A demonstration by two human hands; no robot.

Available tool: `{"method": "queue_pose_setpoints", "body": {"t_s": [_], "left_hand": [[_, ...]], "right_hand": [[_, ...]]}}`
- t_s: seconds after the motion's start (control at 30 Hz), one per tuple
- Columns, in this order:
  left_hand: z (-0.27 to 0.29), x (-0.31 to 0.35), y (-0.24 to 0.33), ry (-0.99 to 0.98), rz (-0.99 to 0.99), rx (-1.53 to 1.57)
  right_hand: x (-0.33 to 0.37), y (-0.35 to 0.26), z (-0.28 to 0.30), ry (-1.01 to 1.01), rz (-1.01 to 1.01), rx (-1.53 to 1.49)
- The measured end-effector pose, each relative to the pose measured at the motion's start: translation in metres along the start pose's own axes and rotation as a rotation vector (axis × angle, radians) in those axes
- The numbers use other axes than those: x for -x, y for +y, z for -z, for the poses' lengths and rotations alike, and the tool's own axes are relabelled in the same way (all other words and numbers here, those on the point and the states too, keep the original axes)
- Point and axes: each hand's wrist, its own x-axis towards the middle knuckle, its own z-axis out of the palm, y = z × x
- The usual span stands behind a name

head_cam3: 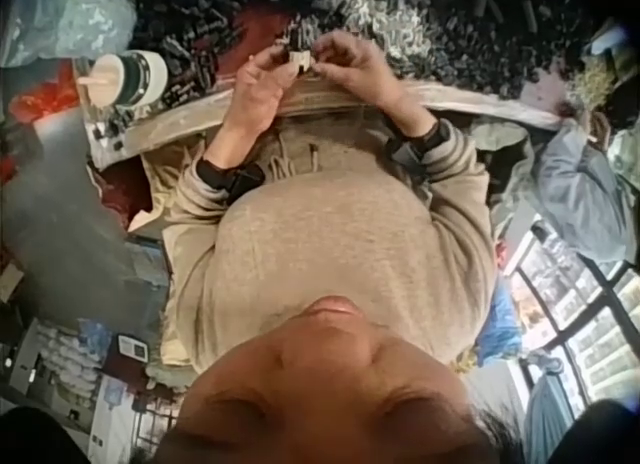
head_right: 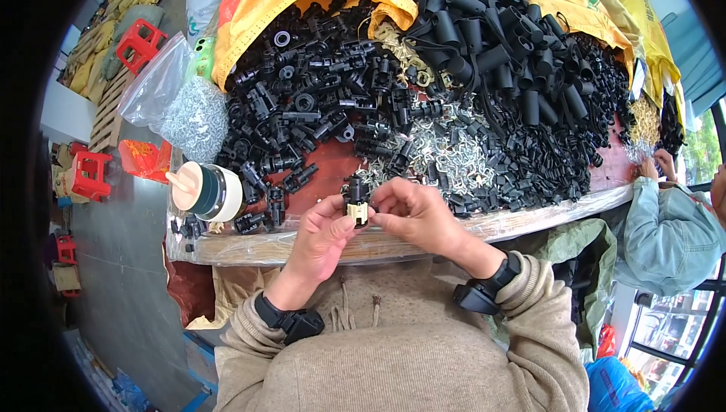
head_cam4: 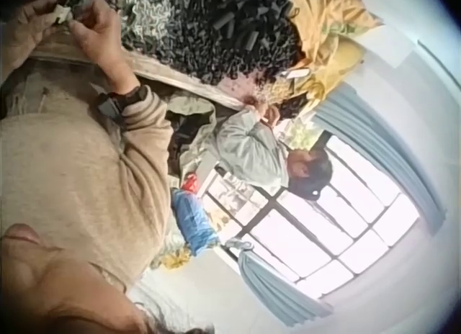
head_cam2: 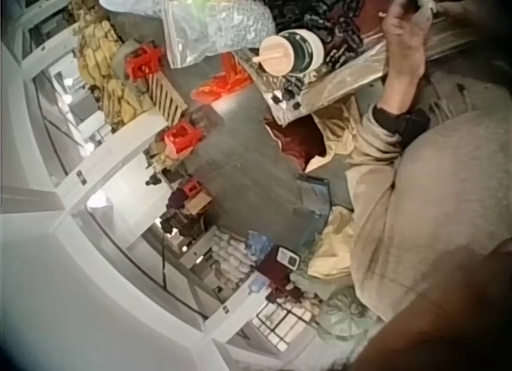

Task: The person assembles components by hand, picking up a black plastic part and a small metal clip, fitting the clip into the part, and then sliding a larger black plastic sleeve over the assembly.

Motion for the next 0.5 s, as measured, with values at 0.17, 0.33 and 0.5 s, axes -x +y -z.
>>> {"method": "queue_pose_setpoints", "body": {"t_s": [0.17,0.33,0.5], "left_hand": [[0.006,0.010,0.008,0.040,-0.012,-0.156],[0.011,0.030,0.020,0.079,0.021,-0.109],[0.041,0.083,0.057,0.250,-0.282,-0.270]], "right_hand": [[-0.002,-0.001,-0.010,-0.051,0.060,0.088],[0.002,-0.007,-0.006,-0.082,0.177,0.221],[0.011,-0.006,0.033,0.256,0.375,0.845]]}}
